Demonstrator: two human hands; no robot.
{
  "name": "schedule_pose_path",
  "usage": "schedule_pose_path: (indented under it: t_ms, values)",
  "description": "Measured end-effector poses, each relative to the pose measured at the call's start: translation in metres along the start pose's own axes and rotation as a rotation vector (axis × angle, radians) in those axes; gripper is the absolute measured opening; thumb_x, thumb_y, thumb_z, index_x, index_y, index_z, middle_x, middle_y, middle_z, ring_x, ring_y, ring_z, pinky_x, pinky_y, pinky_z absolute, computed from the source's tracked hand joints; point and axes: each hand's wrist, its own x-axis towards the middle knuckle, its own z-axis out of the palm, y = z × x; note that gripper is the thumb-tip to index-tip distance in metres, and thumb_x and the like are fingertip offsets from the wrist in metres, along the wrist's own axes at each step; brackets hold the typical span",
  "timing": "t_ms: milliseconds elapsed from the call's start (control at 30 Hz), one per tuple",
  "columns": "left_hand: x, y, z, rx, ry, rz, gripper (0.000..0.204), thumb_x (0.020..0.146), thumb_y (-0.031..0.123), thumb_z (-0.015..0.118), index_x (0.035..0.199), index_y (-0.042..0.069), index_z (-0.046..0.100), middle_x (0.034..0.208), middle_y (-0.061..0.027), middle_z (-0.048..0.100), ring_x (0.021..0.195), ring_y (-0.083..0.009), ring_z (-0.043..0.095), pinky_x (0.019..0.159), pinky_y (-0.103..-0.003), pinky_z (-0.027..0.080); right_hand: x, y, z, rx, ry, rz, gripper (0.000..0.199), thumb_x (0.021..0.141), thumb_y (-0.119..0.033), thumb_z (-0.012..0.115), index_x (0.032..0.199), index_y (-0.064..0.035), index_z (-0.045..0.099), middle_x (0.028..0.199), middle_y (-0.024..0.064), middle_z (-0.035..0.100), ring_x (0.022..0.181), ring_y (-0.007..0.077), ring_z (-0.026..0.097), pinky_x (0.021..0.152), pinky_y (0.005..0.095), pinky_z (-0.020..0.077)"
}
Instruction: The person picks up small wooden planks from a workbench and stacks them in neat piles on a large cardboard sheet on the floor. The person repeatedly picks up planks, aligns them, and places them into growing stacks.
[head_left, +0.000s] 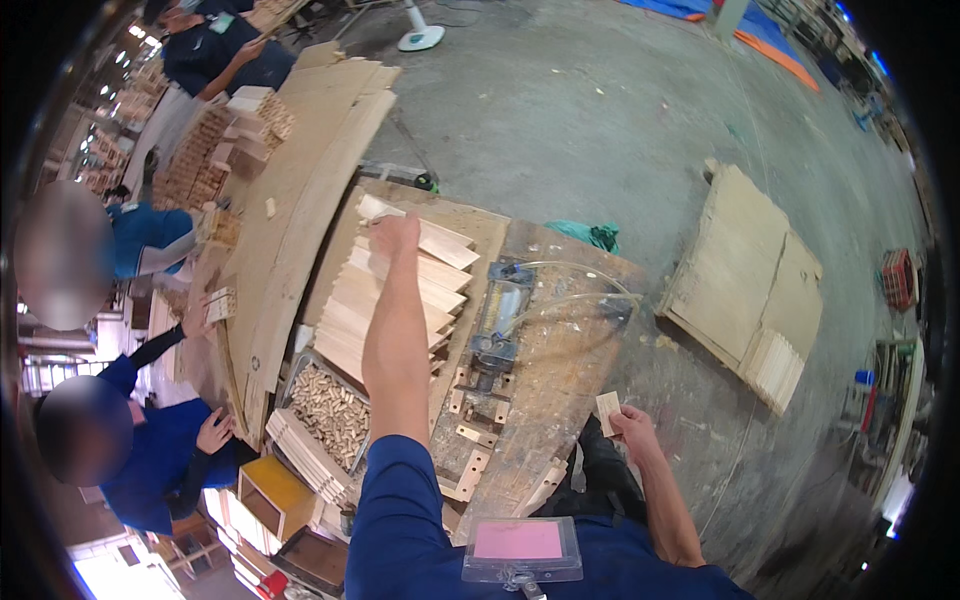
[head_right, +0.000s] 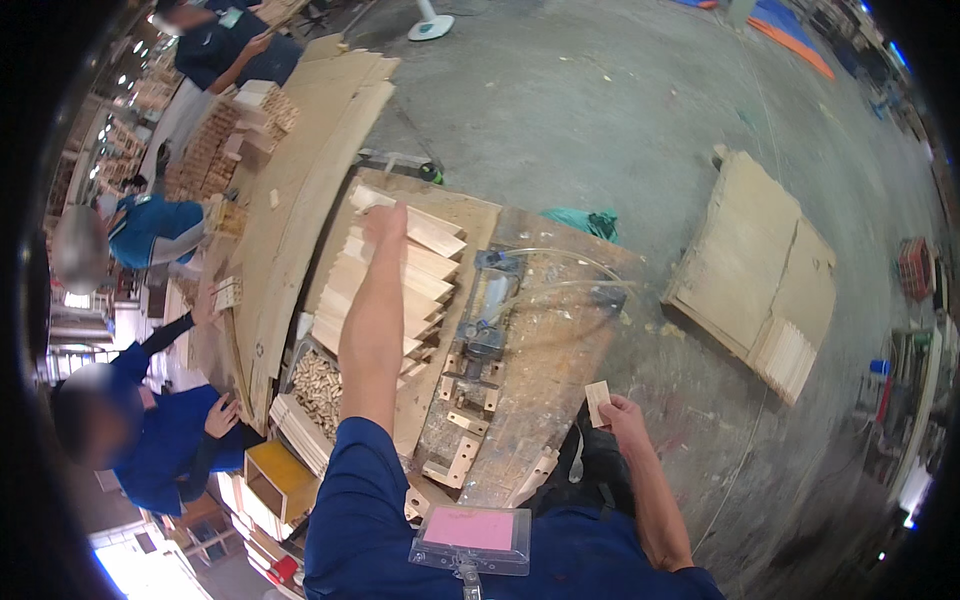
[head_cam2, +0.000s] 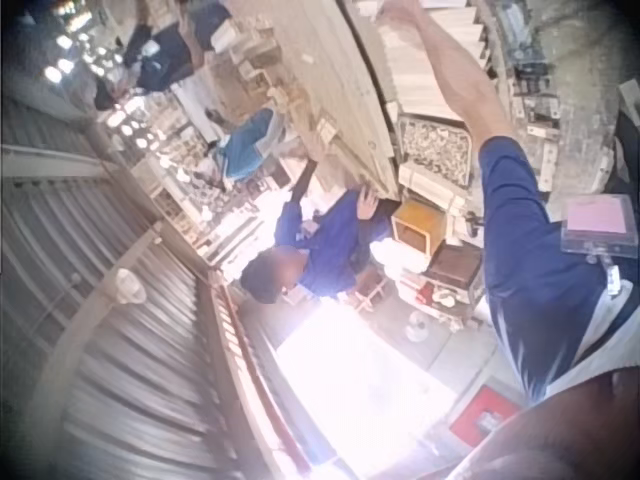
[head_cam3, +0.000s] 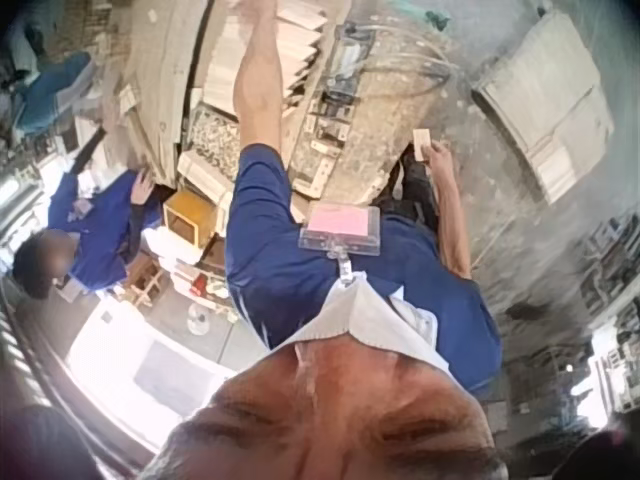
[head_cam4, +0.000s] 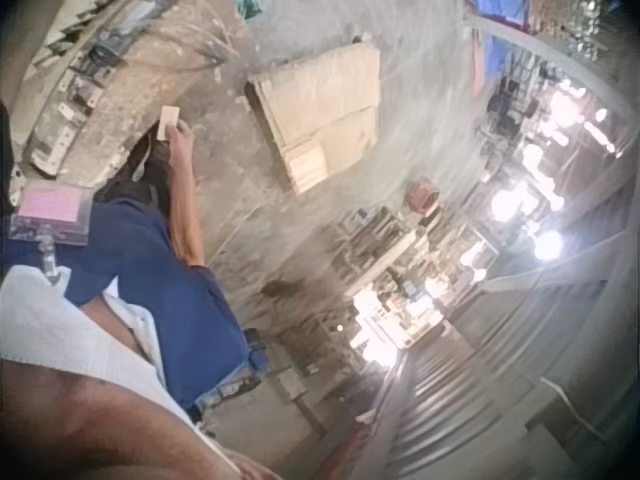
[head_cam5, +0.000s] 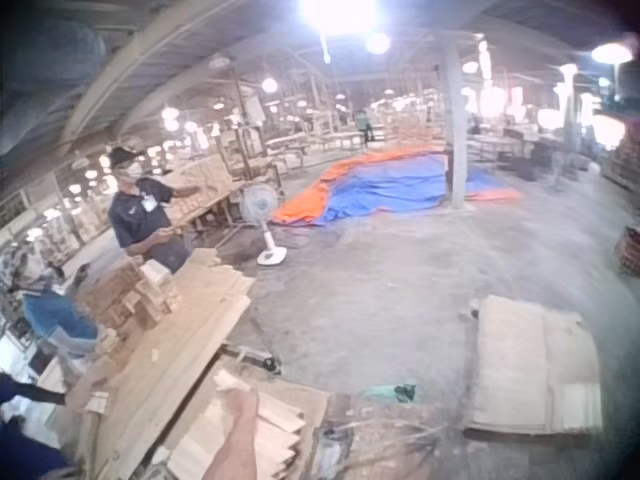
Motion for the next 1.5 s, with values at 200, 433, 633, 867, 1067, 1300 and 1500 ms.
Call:
schedule_pose_path:
  t_ms: [200, 433, 633, 867, 1067, 1300, 1500]
  values:
    - [-0.027, -0.006, 0.055, 0.457, 0.196, 0.548, 0.051, 0.088, 0.029, 0.062, 0.129, -0.001, 0.056, 0.15, -0.0201, 0.039, 0.13, -0.0364, 0.049, 0.104, -0.048, 0.044, 0.004, 0.012, -0.035, 0.032, 0.112, 0.068, 0.022, 0.096, -0.014, 0.06, 0.113, -0.0013, 0.068, 0.095, 0.003, 0.072, 0.079, 0.0125, 0.068, 0.071, 0.0291, 0.0555]
    - [0.01, -0.048, 0.061, 0.446, 0.062, 0.837, 0.026, 0.093, 0.017, 0.05, 0.105, 0.0, 0.066, 0.136, -0.0228, 0.054, 0.129, -0.0375, 0.048, 0.108, -0.051, 0.038, 0.014, 0.02, -0.031, 0.123, 0.094, 0.066, 0.026, 0.093, -0.014, 0.061, 0.114, -0.0004, 0.069, 0.096, 0.003, 0.071, 0.082, 0.0122, 0.067, 0.072, 0.0287, 0.0531]
    - [-0.011, -0.04, 0.072, 0.119, 0.032, 0.687, 0.038, 0.099, 0.027, 0.045, 0.12, -0.001, 0.06, 0.147, -0.0216, 0.047, 0.137, -0.0393, 0.041, 0.116, -0.051, 0.03, 0.011, 0.031, -0.062, 0.166, 0.151, 0.091, 0.026, 0.096, -0.015, 0.061, 0.116, 0.0013, 0.067, 0.096, 0.004, 0.07, 0.081, 0.0123, 0.067, 0.073, 0.0283, 0.0536]
    - [-0.056, -0.086, 0.004, -0.134, 0.308, 0.624, 0.056, 0.101, 0.03, 0.052, 0.146, -0.001, 0.04, 0.153, -0.026, 0.039, 0.145, -0.0388, 0.033, 0.117, -0.046, 0.028, 0.017, 0.031, -0.049, 0.284, 0.021, 0.093, 0.024, 0.098, -0.015, 0.059, 0.116, 0.0008, 0.065, 0.095, 0.004, 0.07, 0.08, 0.0119, 0.067, 0.071, 0.0275, 0.054]
    - [-0.205, -0.208, -0.012, -0.245, 0.205, -0.272, 0.046, 0.096, 0.023, 0.057, 0.133, -0.004, 0.052, 0.132, -0.0259, 0.056, 0.127, -0.041, 0.05, 0.109, -0.047, 0.037, 0.026, 0.004, -0.06, 0.127, 0.056, 0.053, 0.023, 0.099, -0.017, 0.058, 0.117, -0.0038, 0.065, 0.092, 0.0011, 0.07, 0.077, 0.0105, 0.066, 0.069, 0.0257, 0.0512]
    - [-0.273, -0.281, -0.001, -0.223, 0.009, -0.648, 0.076, 0.082, 0.042, 0.071, 0.14, 0.003, 0.04, 0.128, -0.0284, 0.061, 0.118, -0.0422, 0.06, 0.1, -0.047, 0.047, 0.042, -0.003, 0.003, -0.072, -0.17, 0.015, 0.021, 0.096, -0.018, 0.063, 0.11, -0.0042, 0.068, 0.093, 0.0028, 0.07, 0.08, 0.0129, 0.067, 0.069, 0.0294, 0.0533]
    - [-0.278, -0.254, 0.019, -0.126, 0.157, -0.536, 0.054, 0.088, 0.027, 0.063, 0.135, 0.004, 0.047, 0.128, -0.0225, 0.057, 0.114, -0.0402, 0.055, 0.097, -0.047, 0.046, 0.068, 0.034, 0.033, -0.394, -0.21, -0.041, 0.015, 0.094, -0.016, 0.065, 0.101, -0.0032, 0.069, 0.085, 0.0036, 0.069, 0.071, 0.0143, 0.065, 0.059, 0.0292, 0.0518]
